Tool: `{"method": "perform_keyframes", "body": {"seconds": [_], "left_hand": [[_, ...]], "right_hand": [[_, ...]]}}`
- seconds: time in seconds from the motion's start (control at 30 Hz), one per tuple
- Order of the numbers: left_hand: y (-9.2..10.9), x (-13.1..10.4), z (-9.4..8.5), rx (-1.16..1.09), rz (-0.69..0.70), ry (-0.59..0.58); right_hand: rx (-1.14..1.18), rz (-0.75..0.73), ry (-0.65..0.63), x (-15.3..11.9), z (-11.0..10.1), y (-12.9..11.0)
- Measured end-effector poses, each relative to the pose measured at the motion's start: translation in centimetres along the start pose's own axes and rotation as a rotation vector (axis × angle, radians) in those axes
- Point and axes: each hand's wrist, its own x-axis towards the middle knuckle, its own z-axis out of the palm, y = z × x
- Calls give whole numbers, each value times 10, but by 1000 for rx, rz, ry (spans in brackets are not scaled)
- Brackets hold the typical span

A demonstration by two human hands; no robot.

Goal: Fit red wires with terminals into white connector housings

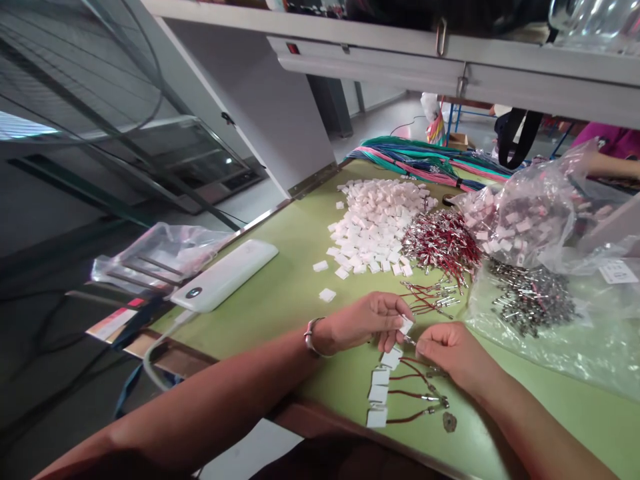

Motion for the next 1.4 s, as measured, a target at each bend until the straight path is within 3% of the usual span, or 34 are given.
{"method": "perform_keyframes", "body": {"seconds": [0.13, 0.3, 0.57, 0.77, 0.93, 1.07, 1.13, 1.2, 1.23, 1.3, 1.33, 1.4], "left_hand": [[-1, 0, -1, 33, -3, -41], [-4, 1, -3, 3, 3, 16], [-1, 0, -3, 70, -28, -35], [-7, 4, 8, 169, -13, 96], [-19, 7, 7, 118, -13, 109], [-18, 8, 8, 157, -9, 115], [-4, 4, 8, 316, -27, 80], [18, -7, 2, 612, 6, 86], [30, -15, -4, 798, 88, 165], [54, -34, -25, 1116, 167, 464], [64, -45, -38, 1247, 107, 557], [77, -66, -61, 1375, -117, 611]], "right_hand": [[-8, 50, -14, 0, -2, -1], [-95, 14, -37, -2, -3, -4], [-3, 38, 25, -2, 1, -4], [-269, -127, 148, 4, 11, 4], [-513, -242, 190, 9, 16, 12], [-539, -252, 183, 12, 16, 13], [-523, -249, 165, 13, 13, 12], [-559, -264, 145, 11, 10, 9], [-604, -284, 134, 9, 9, 8], [-725, -349, 103, 6, 7, 7], [-782, -384, 75, 4, 7, 7], [-856, -444, 34, 0, 5, 7]]}}
